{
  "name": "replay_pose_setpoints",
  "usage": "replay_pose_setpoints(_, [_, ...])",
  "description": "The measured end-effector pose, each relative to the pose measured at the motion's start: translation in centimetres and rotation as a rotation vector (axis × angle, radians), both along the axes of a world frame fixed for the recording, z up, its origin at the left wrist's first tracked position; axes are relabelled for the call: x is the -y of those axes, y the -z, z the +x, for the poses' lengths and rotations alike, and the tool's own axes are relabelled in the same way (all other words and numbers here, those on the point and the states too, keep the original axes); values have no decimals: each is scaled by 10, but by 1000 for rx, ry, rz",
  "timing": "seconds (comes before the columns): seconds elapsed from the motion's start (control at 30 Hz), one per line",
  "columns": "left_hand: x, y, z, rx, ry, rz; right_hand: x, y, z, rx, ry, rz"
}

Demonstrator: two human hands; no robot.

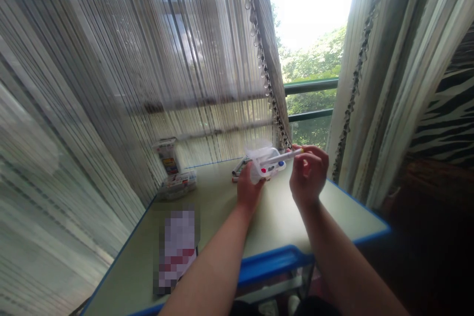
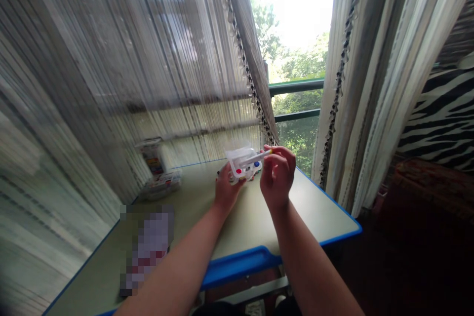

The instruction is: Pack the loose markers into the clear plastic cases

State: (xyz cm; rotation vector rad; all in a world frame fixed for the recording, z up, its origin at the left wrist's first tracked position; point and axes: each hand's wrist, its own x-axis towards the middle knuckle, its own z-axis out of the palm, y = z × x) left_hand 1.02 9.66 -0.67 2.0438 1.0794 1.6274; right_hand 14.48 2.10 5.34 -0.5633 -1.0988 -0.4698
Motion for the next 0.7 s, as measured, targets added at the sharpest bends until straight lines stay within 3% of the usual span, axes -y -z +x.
replay_pose_setpoints(0.13, [3, -4, -4, 10, -130, 138, 1, 3, -4, 143, 10, -39])
replay_pose_setpoints(0.37, [10, -12, -8, 79, -239, 186, -1, 3, -14, 303, -44, -129])
replay_pose_setpoints(0.7, [13, -17, -11, 83, -259, 203, -4, 5, -11, 389, 13, -170])
